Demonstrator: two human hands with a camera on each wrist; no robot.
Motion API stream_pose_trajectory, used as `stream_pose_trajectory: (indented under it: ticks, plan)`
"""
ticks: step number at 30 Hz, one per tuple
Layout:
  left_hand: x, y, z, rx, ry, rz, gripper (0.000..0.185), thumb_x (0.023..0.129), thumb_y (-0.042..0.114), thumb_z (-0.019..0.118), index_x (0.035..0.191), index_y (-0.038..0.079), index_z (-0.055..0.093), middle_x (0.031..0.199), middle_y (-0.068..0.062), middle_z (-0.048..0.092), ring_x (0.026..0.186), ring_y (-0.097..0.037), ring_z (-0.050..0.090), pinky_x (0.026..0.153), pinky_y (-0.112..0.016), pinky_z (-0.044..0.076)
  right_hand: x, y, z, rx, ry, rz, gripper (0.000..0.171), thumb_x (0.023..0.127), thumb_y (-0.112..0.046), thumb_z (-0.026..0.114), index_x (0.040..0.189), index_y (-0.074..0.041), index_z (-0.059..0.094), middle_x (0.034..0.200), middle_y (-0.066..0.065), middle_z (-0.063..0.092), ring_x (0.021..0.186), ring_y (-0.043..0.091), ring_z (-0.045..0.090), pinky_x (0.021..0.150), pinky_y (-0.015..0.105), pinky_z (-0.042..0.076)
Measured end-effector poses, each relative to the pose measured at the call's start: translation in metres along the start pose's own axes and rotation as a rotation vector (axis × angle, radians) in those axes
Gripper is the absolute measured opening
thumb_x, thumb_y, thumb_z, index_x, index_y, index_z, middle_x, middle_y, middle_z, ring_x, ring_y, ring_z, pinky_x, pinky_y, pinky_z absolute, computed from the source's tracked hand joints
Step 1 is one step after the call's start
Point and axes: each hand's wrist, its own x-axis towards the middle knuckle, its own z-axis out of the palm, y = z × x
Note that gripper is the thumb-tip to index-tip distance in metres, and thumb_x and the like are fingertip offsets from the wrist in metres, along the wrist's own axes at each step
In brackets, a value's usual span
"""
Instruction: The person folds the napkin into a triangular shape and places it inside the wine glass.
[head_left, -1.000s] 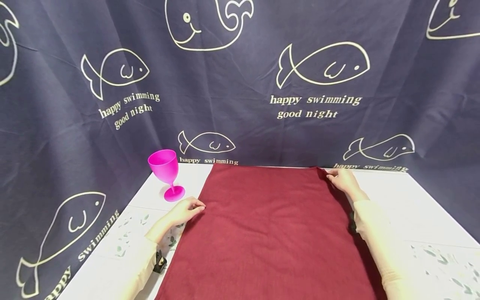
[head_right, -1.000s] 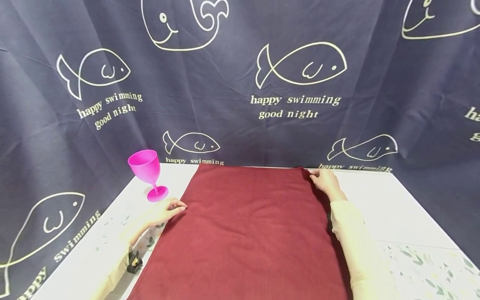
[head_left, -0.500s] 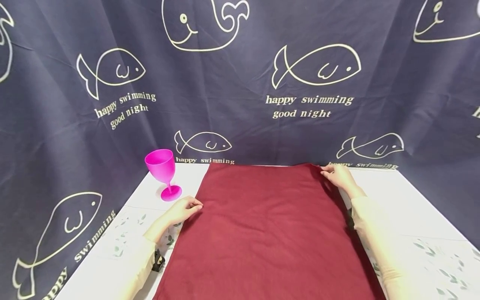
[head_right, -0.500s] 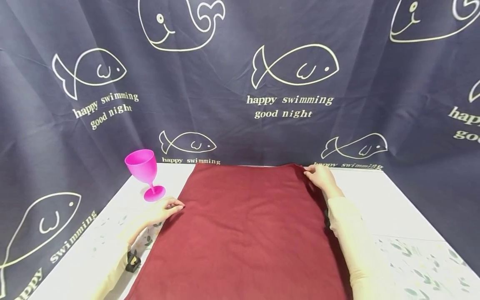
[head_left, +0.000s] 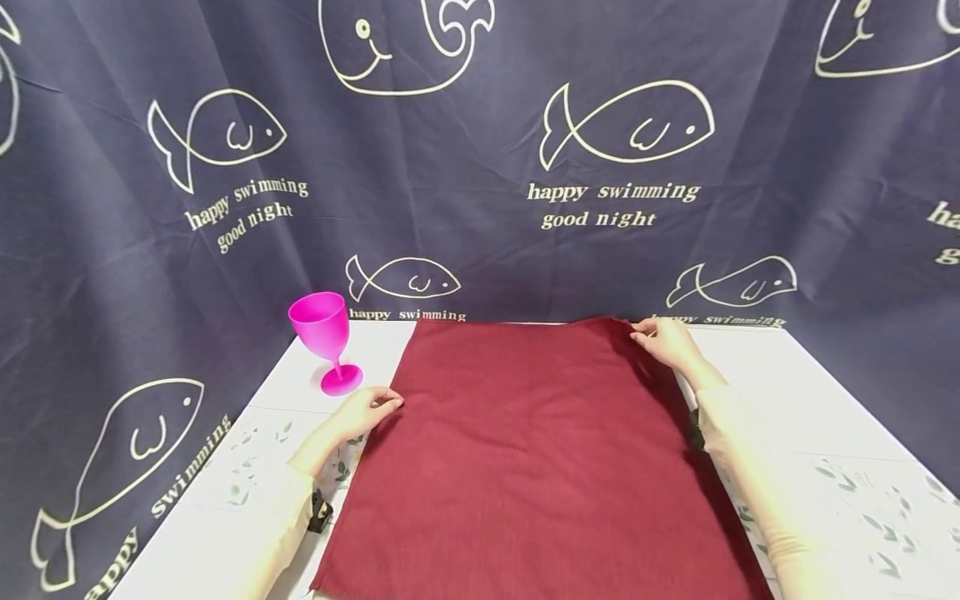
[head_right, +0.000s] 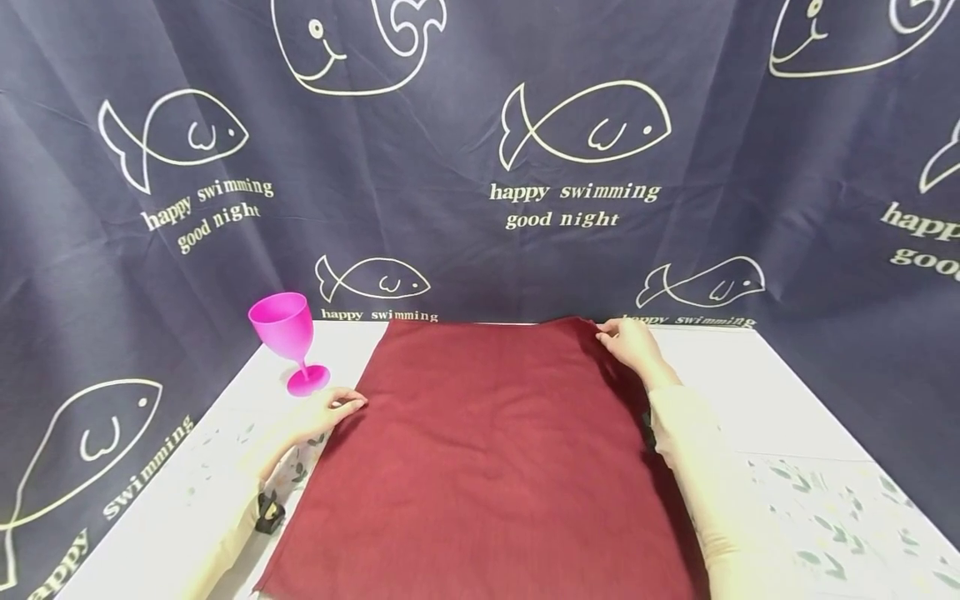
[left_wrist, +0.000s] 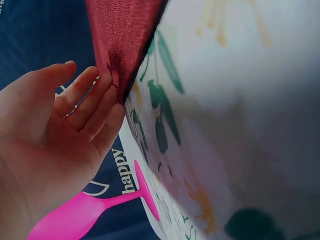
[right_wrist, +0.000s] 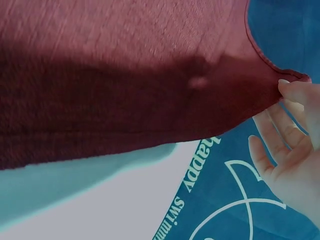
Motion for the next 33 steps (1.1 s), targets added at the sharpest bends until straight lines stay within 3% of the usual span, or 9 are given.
stream_pose_trajectory:
  ticks: [8, 23, 29, 33]
  plan:
    - [0.000, -0.001, 0.002, 0.021, 0.004, 0.036, 0.019, 0.084, 0.019, 0.056, 0.092, 0.003, 0.064, 0.088, -0.007, 0.064, 0.085, -0.019, 0.059, 0.079, -0.035, 0.048, 0.000, -0.012, 0.001, 0.005, -0.030, 0.017, 0.023, 0.081, -0.013, 0.057, 0.097, 0.002, 0.064, 0.085, 0.017, 0.066, 0.073, 0.030, 0.062, 0.075, 0.045, 0.040]
    - [0.000, 0.000, 0.003, -0.005, -0.010, 0.042, 0.018, 0.084, 0.016, 0.057, 0.093, 0.002, 0.064, 0.089, -0.008, 0.065, 0.088, -0.021, 0.059, 0.081, -0.037, 0.047, -0.008, -0.038, 0.005, 0.028, -0.015, -0.014, 0.022, 0.079, -0.015, 0.060, 0.097, -0.002, 0.066, 0.085, 0.013, 0.067, 0.069, 0.024, 0.062, 0.066, 0.037, 0.046]
    - [-0.001, 0.005, 0.001, 0.037, -0.009, 0.090, 0.018, 0.079, 0.014, 0.063, 0.093, 0.003, 0.065, 0.091, -0.008, 0.064, 0.088, -0.021, 0.057, 0.079, -0.036, 0.045, -0.010, -0.047, 0.007, 0.055, -0.029, -0.020, 0.019, 0.079, -0.013, 0.061, 0.094, -0.003, 0.066, 0.085, 0.012, 0.067, 0.069, 0.022, 0.062, 0.065, 0.036, 0.047]
    - [-0.003, 0.006, 0.001, 0.057, -0.019, 0.108, 0.023, 0.077, 0.014, 0.065, 0.096, 0.001, 0.064, 0.093, -0.011, 0.063, 0.089, -0.023, 0.056, 0.080, -0.037, 0.044, -0.012, -0.056, 0.009, 0.055, -0.035, -0.071, 0.017, 0.078, -0.013, 0.063, 0.091, -0.004, 0.067, 0.083, 0.010, 0.067, 0.067, 0.019, 0.060, 0.065, 0.035, 0.046]
